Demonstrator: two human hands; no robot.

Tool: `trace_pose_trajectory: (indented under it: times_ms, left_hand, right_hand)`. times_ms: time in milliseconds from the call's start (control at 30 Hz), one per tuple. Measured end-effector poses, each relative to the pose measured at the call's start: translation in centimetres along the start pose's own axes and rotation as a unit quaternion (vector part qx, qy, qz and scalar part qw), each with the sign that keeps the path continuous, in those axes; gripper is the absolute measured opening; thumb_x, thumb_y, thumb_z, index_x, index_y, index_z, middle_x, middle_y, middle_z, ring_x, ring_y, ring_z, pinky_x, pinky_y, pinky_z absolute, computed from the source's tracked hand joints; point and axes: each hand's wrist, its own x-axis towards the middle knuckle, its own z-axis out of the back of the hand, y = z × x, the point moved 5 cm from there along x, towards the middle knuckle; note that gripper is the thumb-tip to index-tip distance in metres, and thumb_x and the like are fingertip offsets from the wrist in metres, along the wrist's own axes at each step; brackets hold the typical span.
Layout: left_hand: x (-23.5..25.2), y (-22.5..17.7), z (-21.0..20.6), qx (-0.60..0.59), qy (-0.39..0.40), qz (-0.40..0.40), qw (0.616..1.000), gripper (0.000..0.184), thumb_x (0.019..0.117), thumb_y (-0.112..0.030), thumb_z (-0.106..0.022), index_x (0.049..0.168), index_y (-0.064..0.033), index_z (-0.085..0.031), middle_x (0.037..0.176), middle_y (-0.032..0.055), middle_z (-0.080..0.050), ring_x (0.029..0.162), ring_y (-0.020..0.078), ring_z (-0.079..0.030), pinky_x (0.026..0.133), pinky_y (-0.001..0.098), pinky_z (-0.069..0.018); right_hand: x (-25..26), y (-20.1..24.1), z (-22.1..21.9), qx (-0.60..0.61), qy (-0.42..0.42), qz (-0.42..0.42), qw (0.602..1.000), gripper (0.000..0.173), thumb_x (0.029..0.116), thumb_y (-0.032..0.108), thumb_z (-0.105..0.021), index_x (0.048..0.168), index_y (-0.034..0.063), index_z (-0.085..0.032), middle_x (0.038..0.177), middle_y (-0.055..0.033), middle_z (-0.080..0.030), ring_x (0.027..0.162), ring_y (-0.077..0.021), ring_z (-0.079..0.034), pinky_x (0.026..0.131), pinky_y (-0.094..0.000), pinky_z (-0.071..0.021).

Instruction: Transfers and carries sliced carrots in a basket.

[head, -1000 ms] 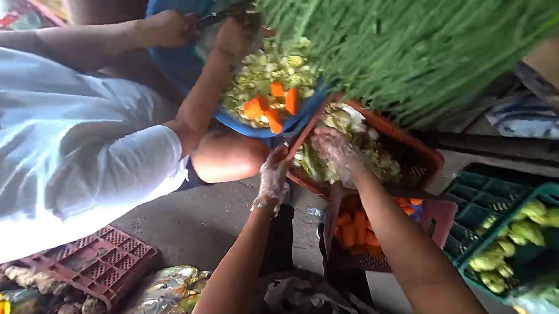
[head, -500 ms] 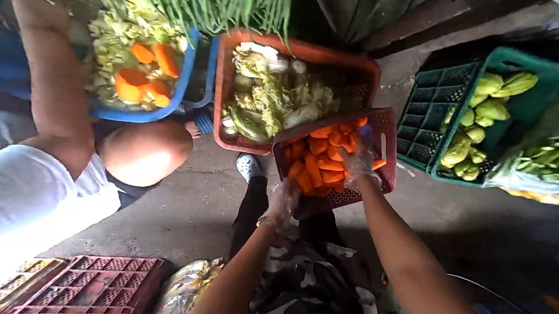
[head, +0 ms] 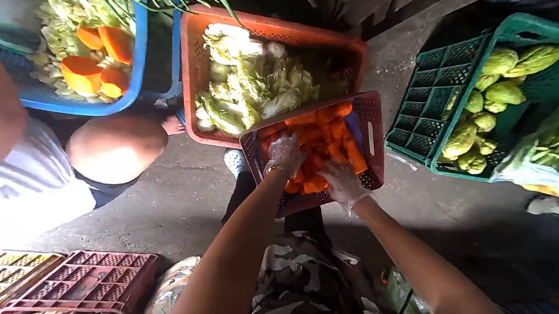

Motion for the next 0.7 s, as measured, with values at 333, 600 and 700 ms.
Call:
trace_pose_trajectory:
  times_ms: [333,600,700]
  left_hand:
    - [-2.3,2.4,2.0,0.085,-0.030,0.104,0.990,0.065,0.0933,-0.043,-0.070,0.139,-0.0001,-0.054,0.130,0.0295,-0.061,0.121,0.0489,-0.059,0.101,0.0695,-0.0414]
    - [-1.9,0.6,2.0,0.154,-0.059,0.023,0.986,0.052,0.0953,-0.014,-0.065,0.143,0.0021,-0.051,0.142,0.0313,-0.051,0.129,0.0514,-0.051,0.098,0.0672,-0.0444]
    - [0.3,-1.1,0.6,0.160,0.004,-0.010,0.987,0.047,0.0955,-0.013,-0.063,0.140,0.0002,-0.055,0.141,0.0269,-0.054,0.126,0.0475,-0.055,0.096,0.0651,-0.0465]
  right_hand:
    - [6.6,3.3,2.2,-0.011,-0.123,-0.006,0.992,0.053,0.0938,0.007,-0.065,0.145,0.0148,-0.058,0.151,-0.0185,-0.052,0.140,-0.0453,-0.045,0.113,-0.0743,-0.0272]
    - [7.0,2.7,3.3,-0.016,-0.116,0.031,0.993,0.032,0.0973,0.011,-0.063,0.129,0.0109,-0.070,0.133,-0.0208,-0.064,0.126,-0.0422,-0.058,0.108,-0.0638,-0.0410]
    - [7.2,2.2,3.8,-0.005,-0.114,-0.022,0.993,0.045,0.1001,0.037,-0.065,0.133,0.0058,-0.065,0.127,-0.0214,-0.067,0.124,-0.0411,-0.060,0.106,-0.0627,-0.0421]
